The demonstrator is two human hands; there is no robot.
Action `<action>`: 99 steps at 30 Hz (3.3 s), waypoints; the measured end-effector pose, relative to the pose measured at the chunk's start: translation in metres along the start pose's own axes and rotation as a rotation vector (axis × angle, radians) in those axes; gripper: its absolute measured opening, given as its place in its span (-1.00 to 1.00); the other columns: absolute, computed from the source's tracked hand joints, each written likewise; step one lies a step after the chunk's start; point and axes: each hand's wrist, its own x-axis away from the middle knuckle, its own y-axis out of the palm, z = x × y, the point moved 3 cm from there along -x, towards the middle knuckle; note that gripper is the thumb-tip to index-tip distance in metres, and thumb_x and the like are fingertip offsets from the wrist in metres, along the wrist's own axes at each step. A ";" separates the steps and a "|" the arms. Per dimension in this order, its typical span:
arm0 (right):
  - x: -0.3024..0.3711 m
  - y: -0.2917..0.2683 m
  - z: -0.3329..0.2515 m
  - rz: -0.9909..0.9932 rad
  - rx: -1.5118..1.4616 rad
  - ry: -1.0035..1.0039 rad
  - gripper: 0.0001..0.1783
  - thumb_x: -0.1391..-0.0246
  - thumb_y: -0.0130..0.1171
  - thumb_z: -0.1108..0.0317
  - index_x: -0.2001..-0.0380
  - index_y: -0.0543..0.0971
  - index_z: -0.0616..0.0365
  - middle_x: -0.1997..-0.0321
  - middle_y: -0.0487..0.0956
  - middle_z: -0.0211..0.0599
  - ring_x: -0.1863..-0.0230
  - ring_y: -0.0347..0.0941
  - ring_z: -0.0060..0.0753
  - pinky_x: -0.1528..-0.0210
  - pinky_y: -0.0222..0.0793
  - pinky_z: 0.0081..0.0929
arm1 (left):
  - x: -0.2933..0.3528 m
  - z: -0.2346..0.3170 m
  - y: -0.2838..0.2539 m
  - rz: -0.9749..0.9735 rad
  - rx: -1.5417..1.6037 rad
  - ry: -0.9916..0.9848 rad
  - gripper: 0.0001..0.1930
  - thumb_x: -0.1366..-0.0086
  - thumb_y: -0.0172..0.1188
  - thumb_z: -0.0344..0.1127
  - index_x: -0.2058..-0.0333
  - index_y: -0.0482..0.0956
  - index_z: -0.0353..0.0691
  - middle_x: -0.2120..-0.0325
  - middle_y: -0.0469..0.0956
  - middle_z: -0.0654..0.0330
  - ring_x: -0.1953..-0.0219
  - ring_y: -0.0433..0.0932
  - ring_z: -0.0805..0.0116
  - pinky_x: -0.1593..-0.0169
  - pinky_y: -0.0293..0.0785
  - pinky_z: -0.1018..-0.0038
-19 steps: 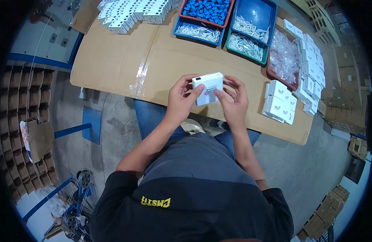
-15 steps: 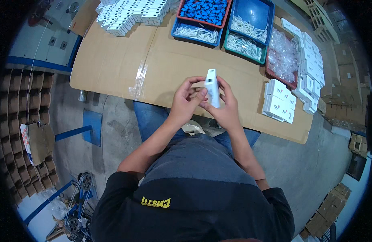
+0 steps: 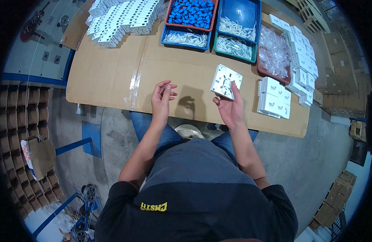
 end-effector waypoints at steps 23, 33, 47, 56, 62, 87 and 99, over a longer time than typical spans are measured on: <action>-0.215 0.083 0.031 -0.243 1.162 -0.436 -0.67 -0.14 0.33 0.51 0.04 0.53 0.30 0.17 0.61 -0.35 0.06 0.53 -0.53 0.13 0.47 -0.51 | -0.104 -0.024 -0.120 0.403 -1.135 0.499 -0.40 -0.20 0.25 -0.18 -0.19 0.40 -0.32 -0.15 0.37 -0.05 -0.26 0.29 -0.03 -0.31 0.18 0.05; -0.470 0.246 0.089 -0.358 1.236 -0.847 -0.56 -0.02 0.48 0.31 0.07 0.58 0.26 0.28 0.68 -0.19 0.22 0.61 -0.35 0.13 0.50 -0.39 | -0.110 -0.015 -0.122 0.359 -1.192 0.375 -0.33 -0.21 0.23 -0.14 -0.25 0.36 -0.32 -0.19 0.36 -0.04 -0.29 0.28 -0.01 -0.34 0.16 0.06; -0.599 0.314 0.157 -0.210 1.266 -0.853 -0.61 0.02 0.47 0.41 0.20 0.48 0.24 0.24 0.56 -0.15 0.22 0.54 -0.16 0.13 0.47 -0.26 | -0.121 -0.014 -0.120 0.305 -1.232 0.270 -0.37 -0.18 0.25 -0.15 -0.24 0.44 -0.17 -0.21 0.35 -0.02 -0.31 0.28 -0.04 -0.32 0.18 0.04; -0.606 0.326 0.168 -0.165 1.293 -1.011 -0.58 -0.01 0.45 0.37 0.17 0.44 0.23 0.20 0.50 -0.11 0.24 0.54 -0.13 0.18 0.50 -0.28 | -0.125 -0.020 -0.122 0.287 -1.295 0.229 -0.39 -0.19 0.22 -0.04 -0.23 0.47 -0.03 -0.25 0.33 0.01 -0.32 0.27 -0.04 -0.31 0.19 0.05; -0.611 0.330 0.179 -0.177 1.230 -0.866 -0.57 0.00 0.45 0.36 0.21 0.40 0.23 0.21 0.48 -0.10 0.25 0.52 -0.13 0.20 0.49 -0.26 | -0.124 -0.029 -0.124 0.303 -1.298 0.209 -0.38 -0.16 0.22 -0.03 -0.22 0.49 -0.01 -0.27 0.32 0.03 -0.34 0.25 -0.03 -0.32 0.18 0.05; -0.364 0.207 0.095 -0.681 1.474 -0.498 -0.73 -0.13 0.31 0.29 0.20 0.63 0.26 0.31 0.69 -0.12 0.30 0.63 -0.22 0.19 0.52 -0.36 | -0.103 -0.034 -0.118 0.345 -1.290 0.445 -0.38 -0.20 0.22 -0.12 -0.23 0.43 -0.19 -0.23 0.33 -0.10 -0.32 0.24 -0.12 -0.35 0.15 0.03; 0.016 -0.027 0.053 -0.117 0.985 -0.158 -0.82 -0.28 0.24 0.38 0.14 0.62 0.28 0.27 0.63 -0.35 0.30 0.55 -0.62 0.21 0.49 -0.63 | -0.084 -0.036 -0.087 0.369 -1.471 0.748 -0.37 -0.29 0.17 -0.03 -0.25 0.38 -0.25 -0.22 0.31 -0.20 -0.29 0.26 -0.14 -0.35 0.11 -0.05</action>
